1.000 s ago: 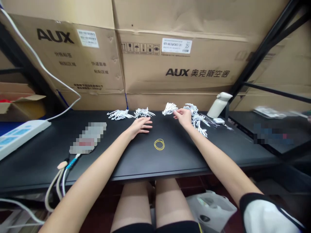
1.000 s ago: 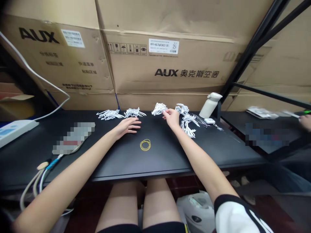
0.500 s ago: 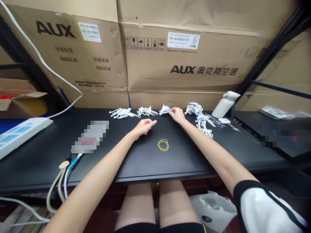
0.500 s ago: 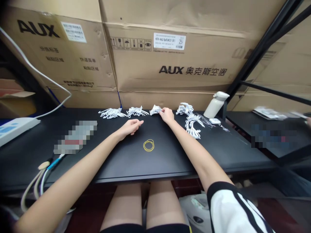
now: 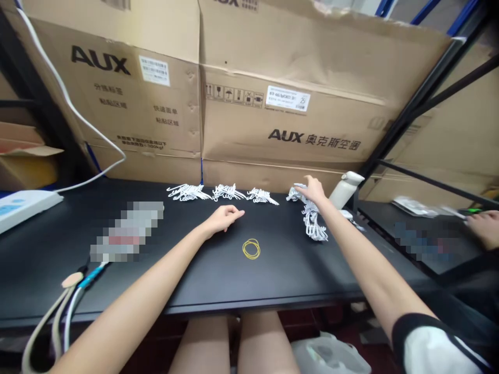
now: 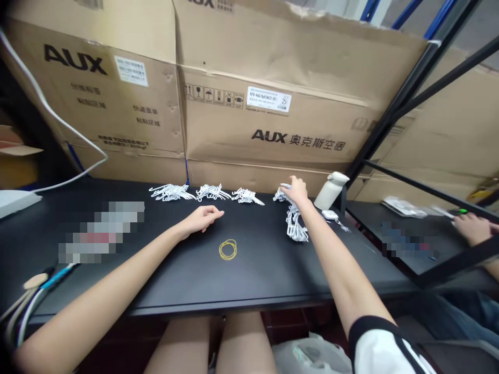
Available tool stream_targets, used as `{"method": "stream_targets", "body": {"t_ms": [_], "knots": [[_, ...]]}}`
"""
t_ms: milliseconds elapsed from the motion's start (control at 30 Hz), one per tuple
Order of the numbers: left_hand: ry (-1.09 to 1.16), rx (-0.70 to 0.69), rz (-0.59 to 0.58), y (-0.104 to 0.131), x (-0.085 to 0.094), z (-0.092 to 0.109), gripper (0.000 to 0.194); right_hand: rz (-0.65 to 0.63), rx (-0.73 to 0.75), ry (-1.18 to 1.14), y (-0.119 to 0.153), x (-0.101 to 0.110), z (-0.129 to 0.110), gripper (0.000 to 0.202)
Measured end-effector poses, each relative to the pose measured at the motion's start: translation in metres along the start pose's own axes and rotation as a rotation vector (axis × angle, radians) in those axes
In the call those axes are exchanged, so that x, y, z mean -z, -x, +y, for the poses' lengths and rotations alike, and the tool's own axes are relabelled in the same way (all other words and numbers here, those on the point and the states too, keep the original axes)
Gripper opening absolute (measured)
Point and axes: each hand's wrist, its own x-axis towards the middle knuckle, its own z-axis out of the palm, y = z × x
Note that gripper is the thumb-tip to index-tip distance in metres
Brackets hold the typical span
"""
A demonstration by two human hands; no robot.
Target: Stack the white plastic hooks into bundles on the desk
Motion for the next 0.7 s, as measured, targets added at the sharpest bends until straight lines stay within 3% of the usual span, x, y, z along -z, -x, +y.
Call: {"method": "stream_targets", "body": {"t_ms": [100,333,700], "knots": [[-0.001,-0.003,-0.005,0.001,0.001,0.001,0.044,-0.061,-0.059,-0.045,-0.004,-0.005,0.008,0.042],[-0.002,-0.001,-0.017,0.001,0.002,0.002,0.042,-0.049,-0.065,-0.081,-0.014,-0.001,0.008,0.022],[-0.008,-0.005,-0.014,-0.002,0.002,-0.001,0.039,-0.140,0.018,-0.014,-0.011,0.005,0.000,0.024]]}}
